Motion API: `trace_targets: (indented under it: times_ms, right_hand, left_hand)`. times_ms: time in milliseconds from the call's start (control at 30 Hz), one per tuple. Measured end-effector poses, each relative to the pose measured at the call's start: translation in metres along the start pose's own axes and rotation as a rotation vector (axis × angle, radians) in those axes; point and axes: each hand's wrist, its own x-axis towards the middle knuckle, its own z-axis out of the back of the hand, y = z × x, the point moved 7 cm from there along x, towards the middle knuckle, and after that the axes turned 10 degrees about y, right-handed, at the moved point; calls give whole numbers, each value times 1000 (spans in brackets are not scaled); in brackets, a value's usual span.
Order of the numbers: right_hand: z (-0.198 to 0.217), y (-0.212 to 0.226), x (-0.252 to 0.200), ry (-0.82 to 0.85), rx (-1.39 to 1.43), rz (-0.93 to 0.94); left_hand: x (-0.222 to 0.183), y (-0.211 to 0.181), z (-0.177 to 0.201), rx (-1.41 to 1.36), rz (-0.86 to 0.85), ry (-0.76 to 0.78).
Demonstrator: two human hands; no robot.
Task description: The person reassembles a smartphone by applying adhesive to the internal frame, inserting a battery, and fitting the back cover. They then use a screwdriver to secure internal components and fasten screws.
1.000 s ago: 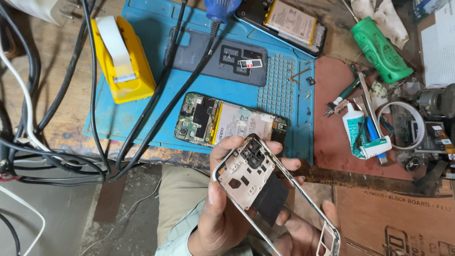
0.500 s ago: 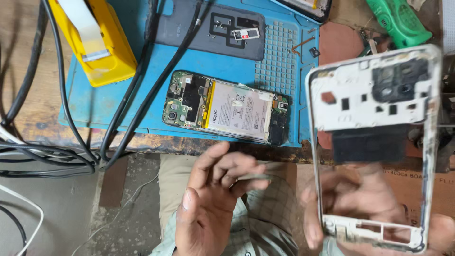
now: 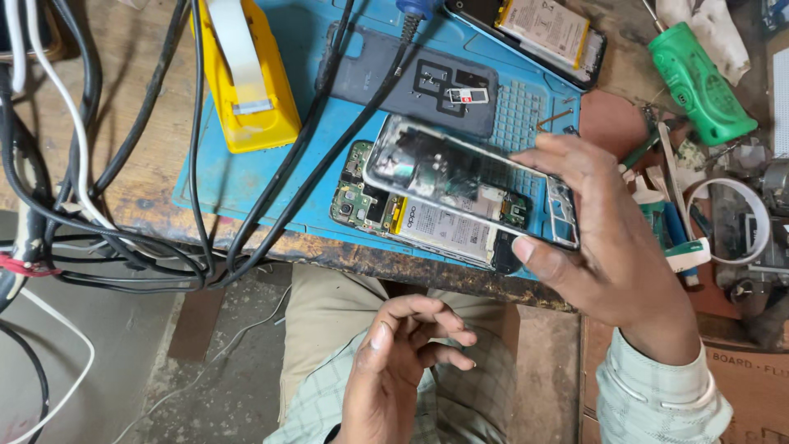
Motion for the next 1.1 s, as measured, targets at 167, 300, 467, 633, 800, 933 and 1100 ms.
trace_targets:
  times_ms: [167,300,467,633,800,933,1100]
  right_hand:
    - [-17,0,2,81,173,-90]
    - [-24,11,2,92,10,-121]
    - [-22,21,13,90,-17,-91]
    - [-20,23,21,71,-82,-67]
    - [-20,23,20,13,-40,-72]
    - [-20,13,14,13,127,-131]
    - [-20,2,7,17,328,-146]
  left_hand:
    - [2,1,6,11,-5,-26]
    - [3,3,9,6,-17,-39]
    - [5,5,8,39,31,-44]
    - [7,2,1,68,34,-11]
    - [12,-4,-10,75,-2,37]
    - [15,-15,-24,72,-65,75]
    - [26,-31,-46,161,-150,93]
